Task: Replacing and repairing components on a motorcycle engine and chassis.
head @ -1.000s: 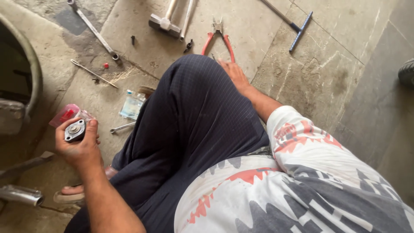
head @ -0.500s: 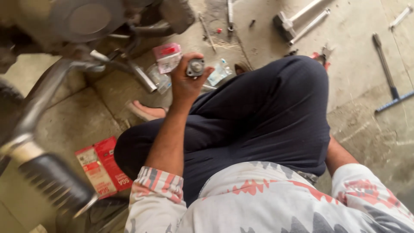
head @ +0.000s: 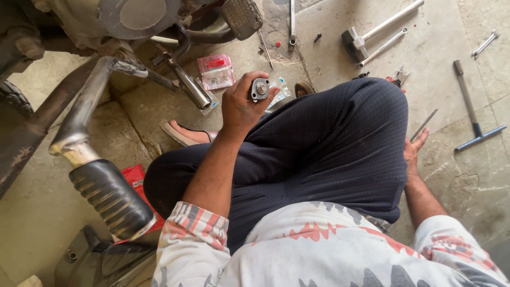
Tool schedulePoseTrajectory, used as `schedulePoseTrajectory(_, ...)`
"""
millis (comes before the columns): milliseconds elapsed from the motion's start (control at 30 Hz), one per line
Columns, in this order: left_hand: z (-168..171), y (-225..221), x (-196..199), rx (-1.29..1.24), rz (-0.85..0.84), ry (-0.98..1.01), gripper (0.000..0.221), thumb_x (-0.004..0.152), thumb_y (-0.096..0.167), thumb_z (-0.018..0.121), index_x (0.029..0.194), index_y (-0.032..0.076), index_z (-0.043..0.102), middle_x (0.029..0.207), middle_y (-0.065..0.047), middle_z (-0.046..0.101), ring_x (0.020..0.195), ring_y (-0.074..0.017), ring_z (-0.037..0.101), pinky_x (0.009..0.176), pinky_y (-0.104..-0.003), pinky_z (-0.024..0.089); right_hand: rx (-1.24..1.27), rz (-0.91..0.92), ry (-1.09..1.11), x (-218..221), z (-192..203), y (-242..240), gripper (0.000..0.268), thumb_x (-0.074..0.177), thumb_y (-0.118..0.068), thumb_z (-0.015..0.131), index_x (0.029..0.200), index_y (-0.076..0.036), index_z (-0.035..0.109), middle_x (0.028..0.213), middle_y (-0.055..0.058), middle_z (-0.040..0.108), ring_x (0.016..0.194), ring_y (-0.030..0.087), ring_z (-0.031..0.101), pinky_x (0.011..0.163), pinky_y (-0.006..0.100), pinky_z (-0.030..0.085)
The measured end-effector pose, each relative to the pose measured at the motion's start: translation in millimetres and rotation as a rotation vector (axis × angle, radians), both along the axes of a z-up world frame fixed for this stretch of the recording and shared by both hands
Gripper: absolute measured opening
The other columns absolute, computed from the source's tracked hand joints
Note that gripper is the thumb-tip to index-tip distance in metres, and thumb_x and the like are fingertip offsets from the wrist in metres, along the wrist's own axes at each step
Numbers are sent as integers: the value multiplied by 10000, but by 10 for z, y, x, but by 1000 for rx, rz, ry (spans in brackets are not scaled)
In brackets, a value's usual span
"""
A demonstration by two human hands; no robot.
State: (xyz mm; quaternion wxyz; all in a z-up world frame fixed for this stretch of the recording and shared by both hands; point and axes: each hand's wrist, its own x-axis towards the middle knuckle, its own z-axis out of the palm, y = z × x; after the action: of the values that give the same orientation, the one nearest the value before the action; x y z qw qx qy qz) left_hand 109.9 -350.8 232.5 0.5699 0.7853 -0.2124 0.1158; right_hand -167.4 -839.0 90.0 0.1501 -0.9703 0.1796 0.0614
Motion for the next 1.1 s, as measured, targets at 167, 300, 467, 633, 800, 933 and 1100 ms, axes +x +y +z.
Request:
schedulePoseTrajectory(167, -6, -11, -8, -24, -38, 22, 378, 879, 269, 886, 1117, 116, 635, 829, -38, 714, 755, -154, 732, 620, -296, 555, 967, -608, -591, 98, -534, -666, 340, 1035, -159, 455, 1346, -36, 394, 1538, 315, 367, 1434, 438, 393, 1300, 542, 289)
schedulePoseTrajectory(300, -137, -20, 11, -102, -53, 124, 369, 875, 252, 893, 1109, 101, 650, 828, -27, 715, 755, -123, 700, 643, -280, 555, 1107, -759, -635, 545, 289, -460, 215, 974, -112, 439, 1149, -64, 556, 1422, 192, 553, 1348, 295, 525, 1180, 597, 360)
schedulePoseTrajectory(467, -232, -62, 42, -236, -91, 303, 330, 867, 212, 891, 1080, 83, 674, 839, -10, 719, 769, -79, 671, 666, -266, 559, 1585, -399, -839, 1230, 1937, 155, 278, 948, -34, 531, 1220, -90, 525, 1009, 89, 540, 947, 222, 643, 976, 494, 593)
schedulePoseTrajectory(633, -81, -82, 10, -163, -25, 213, 315, 845, 214, 903, 990, 79, 658, 784, -28, 721, 718, -95, 698, 633, -269, 558, 1264, 24, -820, 1489, 1942, 435, 307, 945, -11, 620, 1235, -82, 548, 999, 58, 523, 884, 185, 574, 801, 352, 516)
schedulePoseTrajectory(800, 59, 13, -8, -99, 6, 202, 279, 846, 180, 890, 948, 67, 656, 729, -55, 710, 658, -128, 691, 602, -290, 541, 605, 592, -481, 2455, 1086, 1661, 469, 792, -131, 792, 1204, -67, 579, 1024, 120, 609, 923, 309, 629, 776, 435, 539)
schedulePoseTrajectory(933, 91, 122, 40, -107, 28, 175, 245, 822, 133, 850, 960, 60, 662, 770, -67, 728, 706, -154, 728, 635, -310, 561, 340, 737, -324, 2611, 1860, 2672, 602, 696, -159, 834, 1233, -49, 584, 1030, 143, 654, 938, 364, 654, 769, 468, 548)
schedulePoseTrajectory(1100, 226, 139, 22, -97, 57, 166, 249, 854, 151, 863, 954, 64, 652, 794, -74, 728, 721, -174, 744, 642, -310, 567, 588, 567, -619, 2589, 1749, 2485, 401, 833, -156, 845, 1092, -114, 542, 994, 145, 588, 883, 317, 601, 719, 421, 509)
